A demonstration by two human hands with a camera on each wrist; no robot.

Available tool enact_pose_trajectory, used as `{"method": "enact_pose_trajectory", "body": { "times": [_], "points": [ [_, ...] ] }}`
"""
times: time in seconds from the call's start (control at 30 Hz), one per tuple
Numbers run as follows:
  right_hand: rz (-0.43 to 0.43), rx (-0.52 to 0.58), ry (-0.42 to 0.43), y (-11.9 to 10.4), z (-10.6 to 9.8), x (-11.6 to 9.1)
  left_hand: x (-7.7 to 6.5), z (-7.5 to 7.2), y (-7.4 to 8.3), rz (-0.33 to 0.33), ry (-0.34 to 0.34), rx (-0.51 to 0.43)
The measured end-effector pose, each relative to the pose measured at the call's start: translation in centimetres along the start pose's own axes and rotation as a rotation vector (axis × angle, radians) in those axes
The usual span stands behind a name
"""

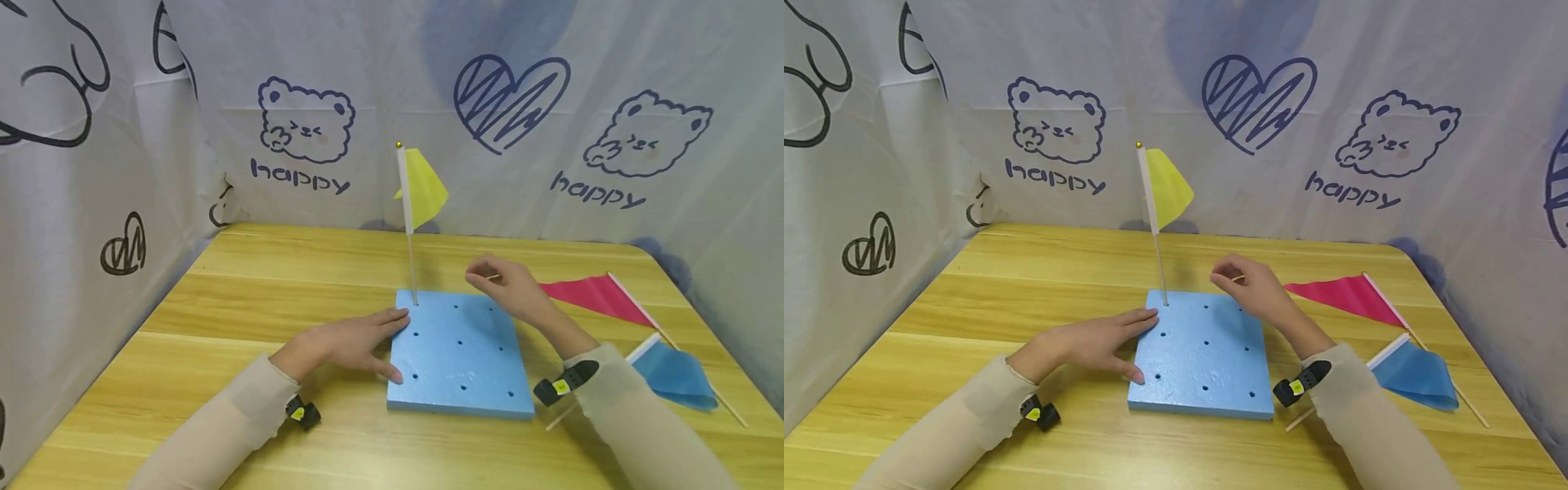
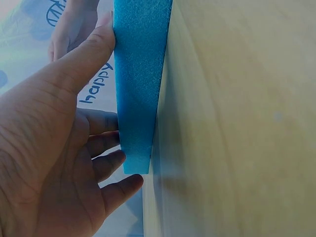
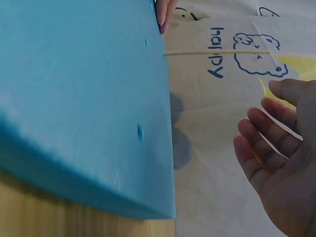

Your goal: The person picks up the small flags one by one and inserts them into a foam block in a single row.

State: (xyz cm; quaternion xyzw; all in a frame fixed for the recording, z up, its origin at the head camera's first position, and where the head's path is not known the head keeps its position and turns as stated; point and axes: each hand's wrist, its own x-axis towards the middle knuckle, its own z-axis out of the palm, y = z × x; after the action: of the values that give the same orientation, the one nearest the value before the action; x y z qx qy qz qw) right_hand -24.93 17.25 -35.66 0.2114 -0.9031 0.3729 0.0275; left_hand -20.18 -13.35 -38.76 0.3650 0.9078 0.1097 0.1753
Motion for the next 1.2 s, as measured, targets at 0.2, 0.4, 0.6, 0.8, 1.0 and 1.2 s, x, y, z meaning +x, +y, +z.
{"method": "enact_pose_trajectory", "body": {
  "times": [0.2,0.4,0.6,0.8,1.0,1.2],
  "points": [
    [-0.005,-0.010,0.008,1.0,-1.1,-1.5,0.0,0.1,-0.1,0.004,0.003,-0.002],
    [-0.014,-0.032,-0.014,1.8,-2.3,-3.4,0.0,0.0,0.0,0.007,0.001,-0.003],
    [-0.058,-0.057,-0.042,2.9,-3.7,-5.6,0.0,0.1,-0.1,0.006,0.000,0.000],
    [-0.074,-0.101,-0.048,4.0,-5.5,-7.8,0.1,0.1,-0.2,0.009,0.007,0.005],
    [-0.036,-0.151,-0.052,4.6,-7.1,-9.6,0.1,0.1,-0.2,0.009,0.008,0.008],
    [0.015,-0.176,-0.110,5.3,-7.9,-11.5,0.1,0.1,0.0,0.009,0.009,0.007]
  ]
}}
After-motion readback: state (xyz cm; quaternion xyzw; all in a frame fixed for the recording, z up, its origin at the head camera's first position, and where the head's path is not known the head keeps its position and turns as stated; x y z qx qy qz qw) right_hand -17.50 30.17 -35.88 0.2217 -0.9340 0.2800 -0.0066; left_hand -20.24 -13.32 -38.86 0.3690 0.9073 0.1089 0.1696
